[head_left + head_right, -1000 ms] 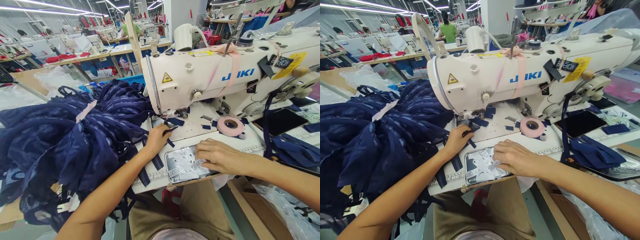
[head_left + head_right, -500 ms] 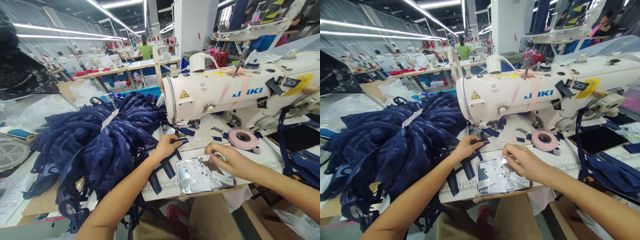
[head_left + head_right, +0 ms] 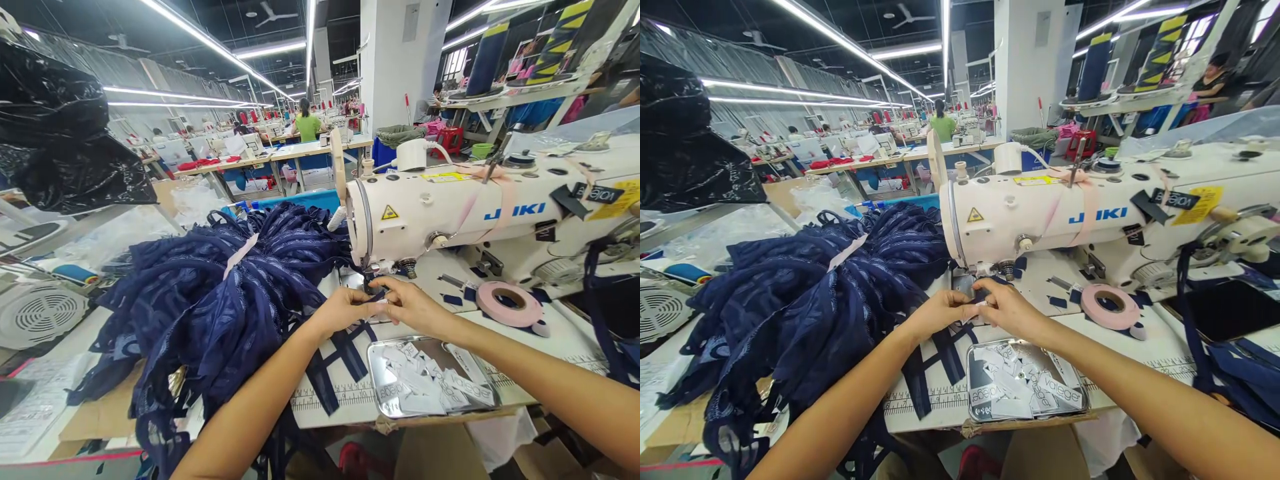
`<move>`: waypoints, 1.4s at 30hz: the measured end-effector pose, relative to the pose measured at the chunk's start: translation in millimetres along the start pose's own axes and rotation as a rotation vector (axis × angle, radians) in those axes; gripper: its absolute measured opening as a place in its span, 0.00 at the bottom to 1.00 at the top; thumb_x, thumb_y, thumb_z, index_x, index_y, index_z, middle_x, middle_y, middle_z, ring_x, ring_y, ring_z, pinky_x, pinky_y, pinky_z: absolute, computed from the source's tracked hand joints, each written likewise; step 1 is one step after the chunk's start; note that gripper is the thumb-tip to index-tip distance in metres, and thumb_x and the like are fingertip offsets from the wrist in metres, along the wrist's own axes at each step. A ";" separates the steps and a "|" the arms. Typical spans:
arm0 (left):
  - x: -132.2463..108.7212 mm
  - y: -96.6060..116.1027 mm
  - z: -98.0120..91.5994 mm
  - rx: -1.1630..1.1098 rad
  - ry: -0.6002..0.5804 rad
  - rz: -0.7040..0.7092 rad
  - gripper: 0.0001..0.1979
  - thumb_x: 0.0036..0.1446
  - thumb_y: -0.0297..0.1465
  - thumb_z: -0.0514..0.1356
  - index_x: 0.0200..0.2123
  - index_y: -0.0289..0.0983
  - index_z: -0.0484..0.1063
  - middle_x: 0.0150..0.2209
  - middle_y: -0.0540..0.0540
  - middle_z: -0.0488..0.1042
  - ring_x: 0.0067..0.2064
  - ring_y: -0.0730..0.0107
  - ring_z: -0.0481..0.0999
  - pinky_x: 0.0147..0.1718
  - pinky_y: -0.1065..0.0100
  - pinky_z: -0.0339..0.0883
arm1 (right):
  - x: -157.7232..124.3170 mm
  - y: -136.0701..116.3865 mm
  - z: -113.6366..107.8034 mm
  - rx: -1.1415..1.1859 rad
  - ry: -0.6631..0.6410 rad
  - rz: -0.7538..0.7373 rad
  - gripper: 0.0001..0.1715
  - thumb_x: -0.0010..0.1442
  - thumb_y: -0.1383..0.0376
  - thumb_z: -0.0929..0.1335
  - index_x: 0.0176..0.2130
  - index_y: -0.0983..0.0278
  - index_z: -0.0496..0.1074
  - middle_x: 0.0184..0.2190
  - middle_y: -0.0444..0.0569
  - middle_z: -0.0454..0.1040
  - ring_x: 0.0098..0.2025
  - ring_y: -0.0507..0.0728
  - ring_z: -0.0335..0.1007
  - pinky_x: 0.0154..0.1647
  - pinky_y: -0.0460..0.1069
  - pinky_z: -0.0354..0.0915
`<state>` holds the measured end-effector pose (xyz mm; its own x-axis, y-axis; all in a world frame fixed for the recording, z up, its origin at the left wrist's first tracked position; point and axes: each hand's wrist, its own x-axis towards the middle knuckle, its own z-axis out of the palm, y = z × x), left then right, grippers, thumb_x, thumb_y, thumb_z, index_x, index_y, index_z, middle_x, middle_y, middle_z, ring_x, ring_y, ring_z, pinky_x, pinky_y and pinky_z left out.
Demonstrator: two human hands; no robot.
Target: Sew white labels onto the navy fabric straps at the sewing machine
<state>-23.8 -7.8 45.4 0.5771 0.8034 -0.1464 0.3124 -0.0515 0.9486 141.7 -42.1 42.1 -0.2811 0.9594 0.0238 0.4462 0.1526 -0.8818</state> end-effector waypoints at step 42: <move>0.9 -6.2 -1.6 0.025 0.022 -0.053 0.10 0.43 0.35 0.61 0.23 0.32 0.72 0.17 0.54 0.63 0.20 0.79 0.57 0.20 0.74 0.49 | 1.6 25.7 -10.9 0.003 0.071 -0.018 0.17 0.51 0.52 0.65 0.31 0.64 0.68 0.23 0.45 0.69 0.25 0.52 0.64 0.29 0.48 0.60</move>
<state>-26.5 -5.8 39.8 0.5429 0.8180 -0.1902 0.3612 -0.0230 0.9322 162.0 -34.0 24.6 -0.2278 0.9710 0.0728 0.4387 0.1691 -0.8826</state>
